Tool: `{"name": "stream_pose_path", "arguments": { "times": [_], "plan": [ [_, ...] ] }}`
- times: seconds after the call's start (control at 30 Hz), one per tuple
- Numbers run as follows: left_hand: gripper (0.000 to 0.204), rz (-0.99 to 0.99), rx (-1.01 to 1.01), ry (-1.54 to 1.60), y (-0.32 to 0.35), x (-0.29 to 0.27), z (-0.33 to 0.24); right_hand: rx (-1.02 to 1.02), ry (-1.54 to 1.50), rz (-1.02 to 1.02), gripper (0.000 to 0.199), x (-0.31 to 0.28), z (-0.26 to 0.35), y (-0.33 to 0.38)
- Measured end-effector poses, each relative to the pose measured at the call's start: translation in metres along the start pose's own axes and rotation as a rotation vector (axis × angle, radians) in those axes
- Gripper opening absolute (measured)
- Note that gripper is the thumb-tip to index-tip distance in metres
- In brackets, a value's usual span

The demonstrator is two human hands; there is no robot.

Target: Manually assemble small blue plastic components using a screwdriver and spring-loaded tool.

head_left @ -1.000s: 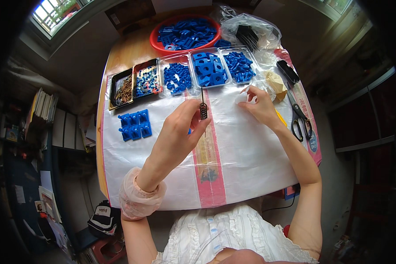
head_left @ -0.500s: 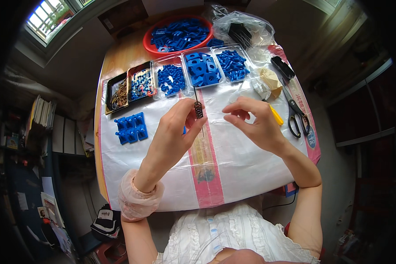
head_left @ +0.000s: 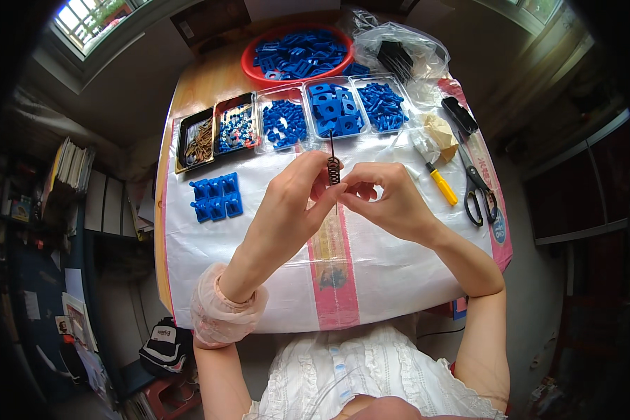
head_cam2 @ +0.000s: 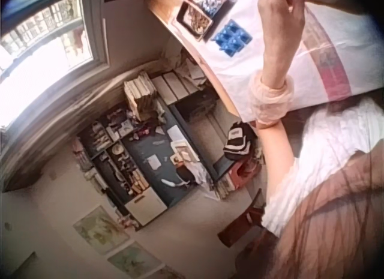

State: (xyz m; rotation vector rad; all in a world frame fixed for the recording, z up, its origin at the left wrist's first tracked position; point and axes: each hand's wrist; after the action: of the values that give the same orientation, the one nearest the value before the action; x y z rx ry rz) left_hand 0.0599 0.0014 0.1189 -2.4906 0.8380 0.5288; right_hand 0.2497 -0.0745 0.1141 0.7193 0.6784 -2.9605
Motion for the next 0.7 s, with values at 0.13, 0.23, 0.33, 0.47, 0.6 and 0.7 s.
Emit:
{"name": "stream_pose_path", "arguments": {
  "times": [0.13, 0.23, 0.33, 0.47, 0.6, 0.7],
  "plan": [
    [0.030, 0.002, 0.012, 0.005, 0.000, 0.001, 0.001, -0.003, 0.001, -0.001, 0.009, 0.001, -0.001, 0.000],
    [0.021, 0.005, -0.009, -0.025, -0.002, 0.002, -0.002, 0.000, 0.005, -0.014, 0.009, 0.002, -0.003, 0.002],
    [0.022, 0.026, -0.038, 0.039, -0.001, 0.001, -0.003, -0.006, -0.003, -0.027, 0.010, 0.001, -0.004, 0.003],
    [0.020, 0.006, -0.138, 0.022, 0.003, -0.011, 0.006, 0.001, 0.002, -0.039, 0.008, -0.006, -0.001, 0.003],
    [0.013, -0.010, -0.126, -0.219, 0.007, -0.004, 0.048, 0.013, 0.030, -0.040, 0.008, -0.013, 0.003, 0.001],
    [0.009, -0.006, -0.150, -0.377, 0.017, 0.016, 0.063, -0.027, 0.065, -0.060, 0.010, -0.016, 0.004, 0.000]
  ]
}}
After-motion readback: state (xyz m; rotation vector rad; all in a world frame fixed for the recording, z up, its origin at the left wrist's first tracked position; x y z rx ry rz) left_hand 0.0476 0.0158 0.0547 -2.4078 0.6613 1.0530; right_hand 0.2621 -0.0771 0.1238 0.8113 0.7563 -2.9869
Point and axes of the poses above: each hand's wrist, its own y-axis away from the middle knuckle, its own x-axis out of the palm, z = x × y, and after that the axes turned 10 degrees about -x, right-handed
